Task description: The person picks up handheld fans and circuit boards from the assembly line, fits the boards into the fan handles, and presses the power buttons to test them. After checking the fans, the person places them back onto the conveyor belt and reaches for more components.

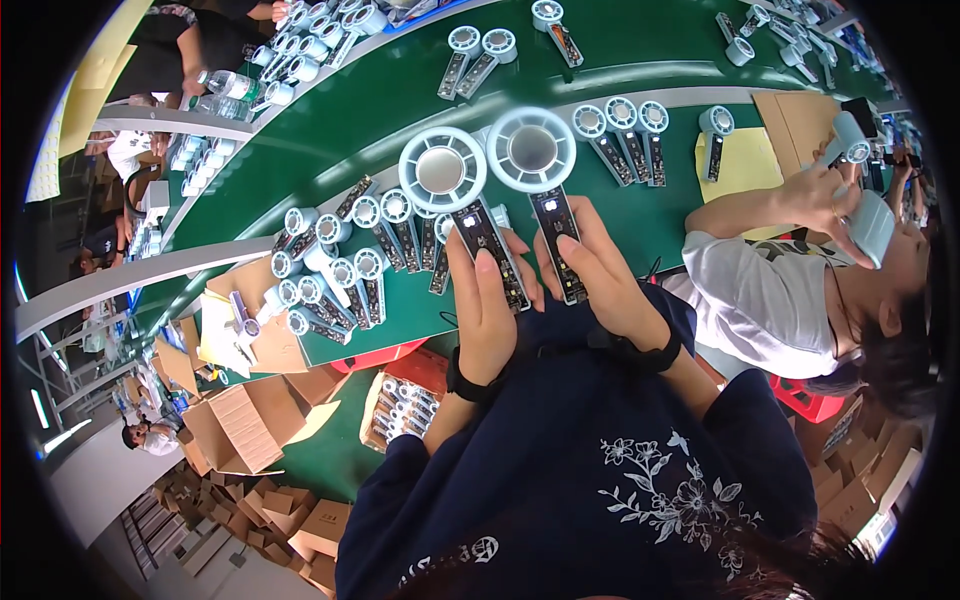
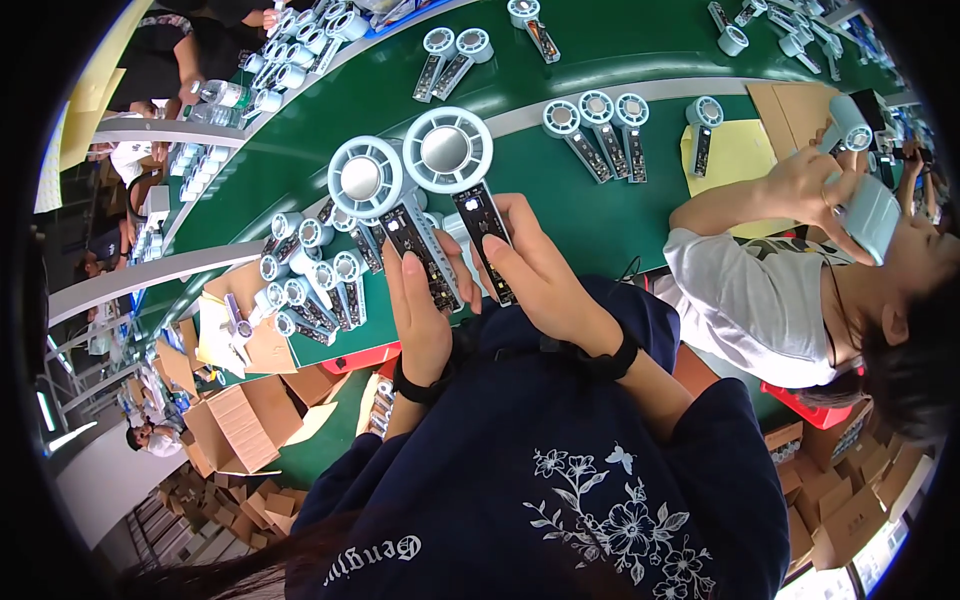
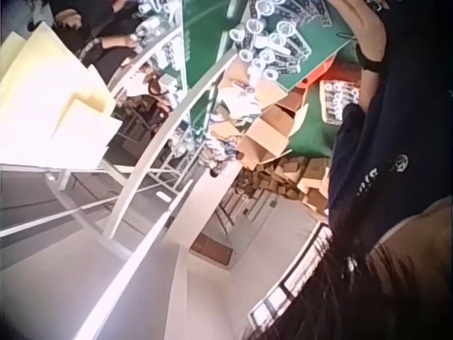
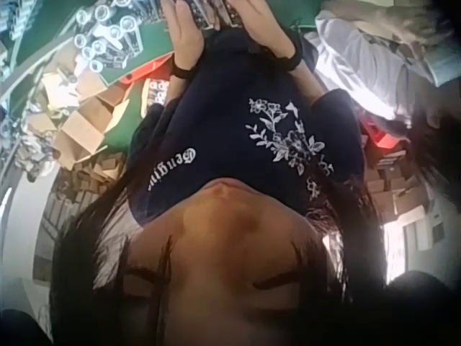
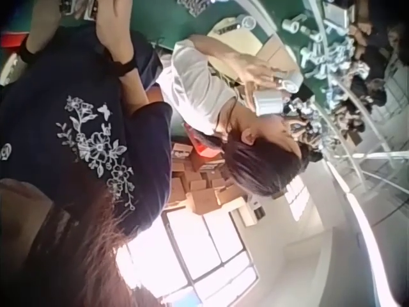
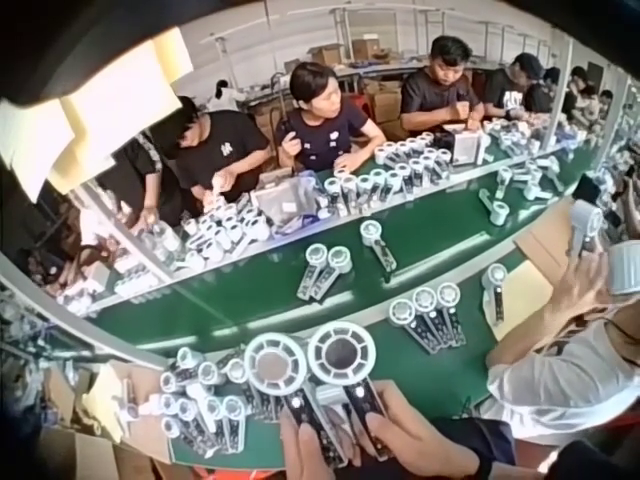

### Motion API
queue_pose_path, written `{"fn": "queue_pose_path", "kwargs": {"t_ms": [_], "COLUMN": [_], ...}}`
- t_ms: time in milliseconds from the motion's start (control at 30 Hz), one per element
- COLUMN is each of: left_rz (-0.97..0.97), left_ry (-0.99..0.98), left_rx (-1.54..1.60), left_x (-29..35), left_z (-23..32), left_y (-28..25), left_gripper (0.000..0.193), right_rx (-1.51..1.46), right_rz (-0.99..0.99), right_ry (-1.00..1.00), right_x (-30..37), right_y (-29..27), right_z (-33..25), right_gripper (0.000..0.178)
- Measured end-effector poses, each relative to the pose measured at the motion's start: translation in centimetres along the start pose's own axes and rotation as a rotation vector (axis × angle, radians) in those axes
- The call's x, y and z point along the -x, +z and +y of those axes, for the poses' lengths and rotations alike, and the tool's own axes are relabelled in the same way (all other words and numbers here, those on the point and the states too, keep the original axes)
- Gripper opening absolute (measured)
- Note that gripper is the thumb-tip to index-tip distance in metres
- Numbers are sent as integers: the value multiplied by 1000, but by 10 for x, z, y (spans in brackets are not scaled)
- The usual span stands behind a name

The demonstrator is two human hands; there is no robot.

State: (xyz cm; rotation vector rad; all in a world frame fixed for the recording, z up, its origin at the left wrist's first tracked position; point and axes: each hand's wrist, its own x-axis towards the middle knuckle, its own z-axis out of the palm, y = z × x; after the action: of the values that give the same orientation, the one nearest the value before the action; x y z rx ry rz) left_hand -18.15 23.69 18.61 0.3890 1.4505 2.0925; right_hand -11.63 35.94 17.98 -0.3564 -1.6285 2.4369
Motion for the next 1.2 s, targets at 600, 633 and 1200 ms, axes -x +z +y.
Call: {"fn": "queue_pose_path", "kwargs": {"t_ms": [600,633,1200], "left_rz": [63,68,112], "left_ry": [-52,-45,-67], "left_rx": [77,95,114], "left_x": [-5,-4,-18], "left_z": [0,0,-14], "left_y": [0,0,3], "left_gripper": [32,31,30], "right_rx": [12,23,33], "right_rz": [75,74,160], "right_ry": [63,48,-8], "right_x": [-2,-2,-8], "right_y": [-3,-4,-16], "right_z": [-4,-3,4], "right_gripper": [22,21,18]}}
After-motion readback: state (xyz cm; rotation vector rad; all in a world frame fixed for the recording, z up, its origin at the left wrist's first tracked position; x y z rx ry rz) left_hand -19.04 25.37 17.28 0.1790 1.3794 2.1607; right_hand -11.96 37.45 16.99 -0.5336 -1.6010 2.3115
